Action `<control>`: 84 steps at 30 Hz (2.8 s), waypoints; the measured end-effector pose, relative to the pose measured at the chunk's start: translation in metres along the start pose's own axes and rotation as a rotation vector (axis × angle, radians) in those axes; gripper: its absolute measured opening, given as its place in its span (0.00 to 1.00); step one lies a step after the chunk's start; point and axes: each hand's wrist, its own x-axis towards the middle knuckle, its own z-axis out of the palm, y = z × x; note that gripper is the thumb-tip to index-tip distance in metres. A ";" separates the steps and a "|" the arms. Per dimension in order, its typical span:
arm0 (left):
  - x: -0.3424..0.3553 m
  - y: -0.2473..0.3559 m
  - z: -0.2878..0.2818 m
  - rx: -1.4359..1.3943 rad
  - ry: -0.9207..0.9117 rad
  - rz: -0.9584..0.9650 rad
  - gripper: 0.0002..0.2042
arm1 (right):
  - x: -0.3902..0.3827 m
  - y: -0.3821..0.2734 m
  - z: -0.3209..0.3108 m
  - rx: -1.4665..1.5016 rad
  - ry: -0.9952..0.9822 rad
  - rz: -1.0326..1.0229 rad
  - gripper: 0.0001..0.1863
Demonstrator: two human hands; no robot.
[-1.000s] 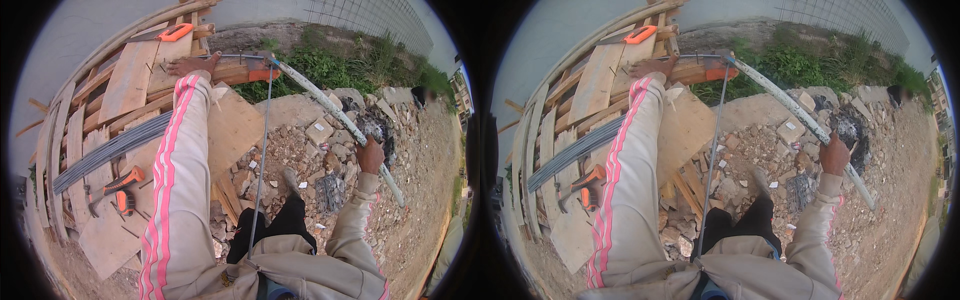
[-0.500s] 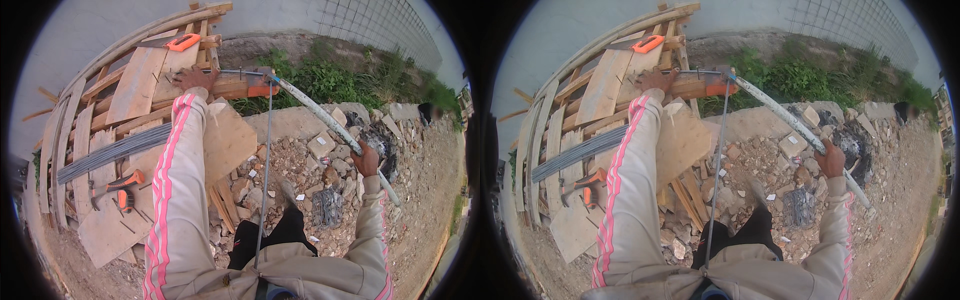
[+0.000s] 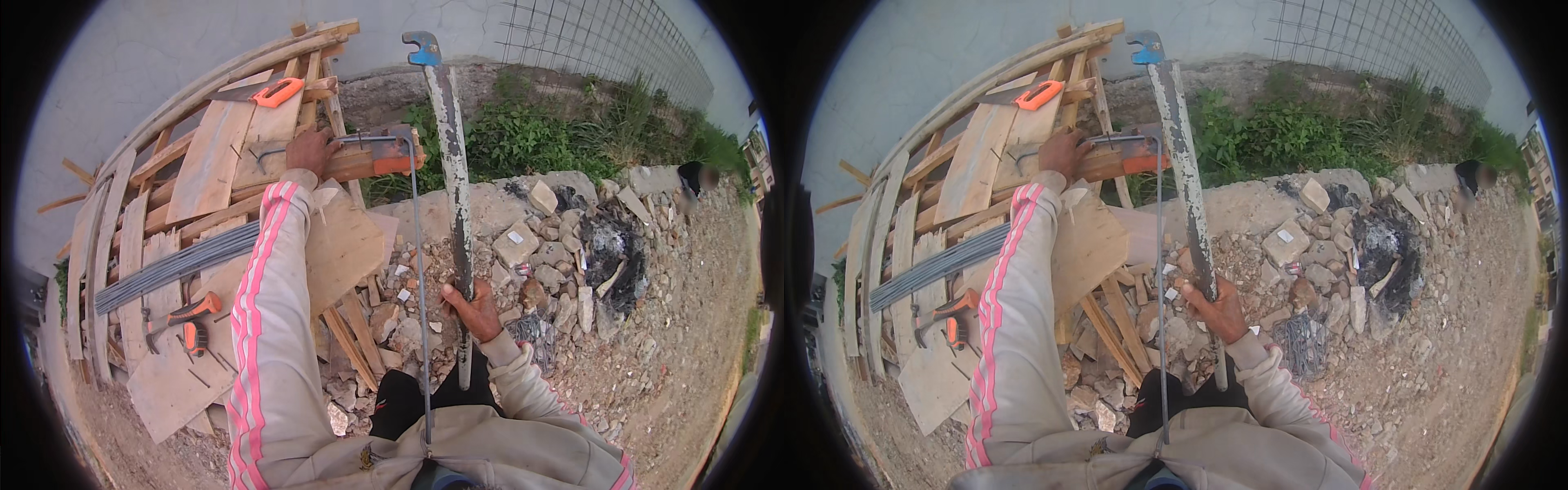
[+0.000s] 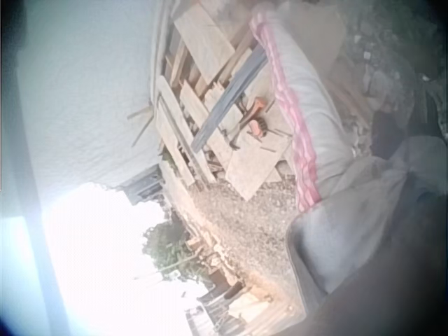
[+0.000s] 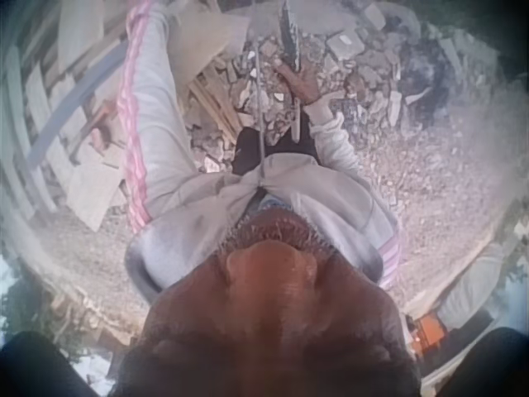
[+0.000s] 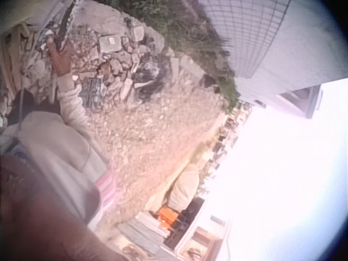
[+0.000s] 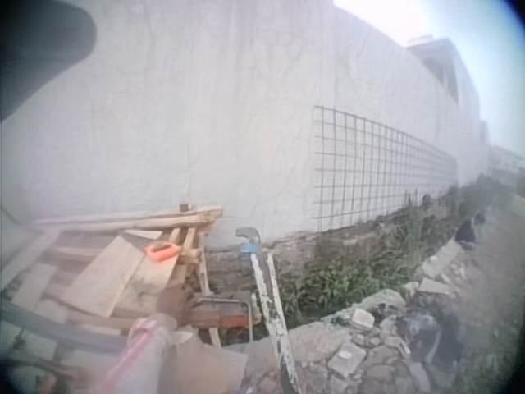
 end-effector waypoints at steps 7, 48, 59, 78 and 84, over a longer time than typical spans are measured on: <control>-0.010 -0.003 -0.003 -0.079 -0.012 -0.137 0.19 | 0.008 -0.030 0.073 0.192 0.041 0.026 0.09; -0.045 -0.048 -0.011 0.164 -0.173 -0.453 0.49 | -0.032 -0.055 -0.152 -0.966 0.146 -0.080 0.22; -0.045 -0.042 -0.016 0.170 -0.203 -0.476 0.49 | 0.045 -0.090 -0.198 -1.281 0.040 -0.118 0.33; -0.049 -0.049 -0.006 0.172 -0.137 -0.419 0.52 | 0.043 -0.085 -0.187 -1.365 0.141 -0.123 0.19; -0.049 -0.050 0.000 0.141 -0.092 -0.414 0.51 | 0.034 -0.078 -0.178 -1.306 0.183 -0.024 0.17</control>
